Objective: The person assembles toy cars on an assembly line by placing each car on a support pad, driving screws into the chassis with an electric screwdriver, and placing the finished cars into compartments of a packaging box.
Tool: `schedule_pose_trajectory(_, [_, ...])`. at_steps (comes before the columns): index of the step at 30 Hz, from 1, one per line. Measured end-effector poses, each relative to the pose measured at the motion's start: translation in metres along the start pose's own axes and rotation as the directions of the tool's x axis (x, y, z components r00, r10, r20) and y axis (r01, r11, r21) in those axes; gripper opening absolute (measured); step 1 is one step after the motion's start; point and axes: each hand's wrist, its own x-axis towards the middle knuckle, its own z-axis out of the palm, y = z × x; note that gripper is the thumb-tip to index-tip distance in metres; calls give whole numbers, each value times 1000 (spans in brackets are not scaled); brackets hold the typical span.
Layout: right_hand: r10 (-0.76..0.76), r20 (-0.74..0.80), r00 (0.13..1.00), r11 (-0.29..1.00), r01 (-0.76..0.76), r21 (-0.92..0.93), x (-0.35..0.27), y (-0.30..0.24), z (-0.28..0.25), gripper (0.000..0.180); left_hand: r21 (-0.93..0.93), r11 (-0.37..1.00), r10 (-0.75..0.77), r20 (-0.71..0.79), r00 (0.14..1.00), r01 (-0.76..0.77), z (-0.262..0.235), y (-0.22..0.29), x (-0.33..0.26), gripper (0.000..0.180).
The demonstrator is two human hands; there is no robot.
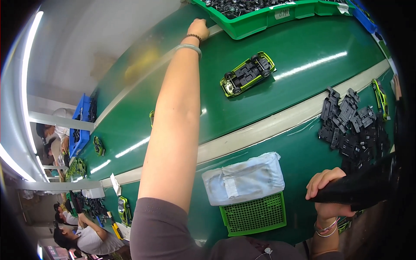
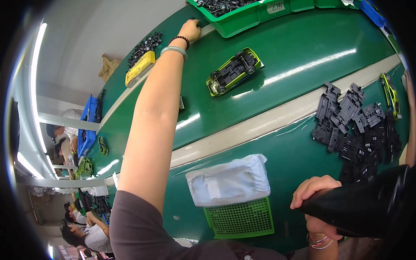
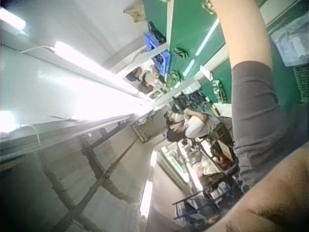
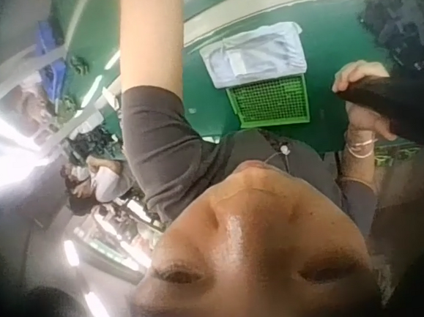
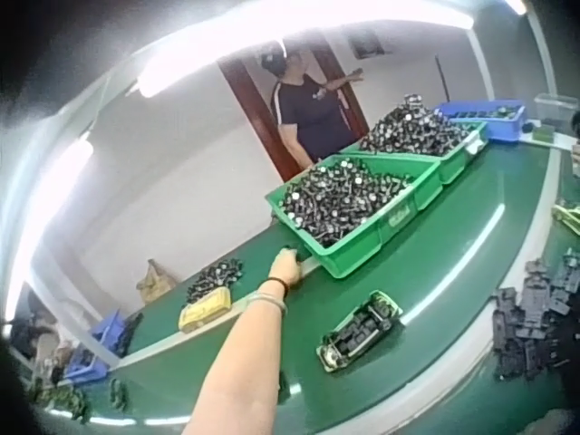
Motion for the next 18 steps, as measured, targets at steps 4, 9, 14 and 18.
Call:
schedule_pose_trajectory(4, [-48, 65, 997, 996, 53, -78, 1, 5, 0, 86, 83, 995, 56, -98, 994, -48, -15, -8, -32, 16])
schedule_pose_trajectory(9, [-9, 8, 1000, 999, 9, -48, -1, 2, 5, 87, -248, 964, -12, -394, 919, -94, -85, -39, -111, 18])
schedule_pose_trajectory(14, [10, -33, 999, 991, -15, -130, -4, 4, 5, 88, -748, 649, -374, -156, 914, 138, -142, -47, -234, 21])
schedule_pose_trajectory(18, [80, -6, 997, 982, -79, -170, -4, 0, 1, 94, -821, 544, -395, -70, 916, 172, -145, -25, -309, 10])
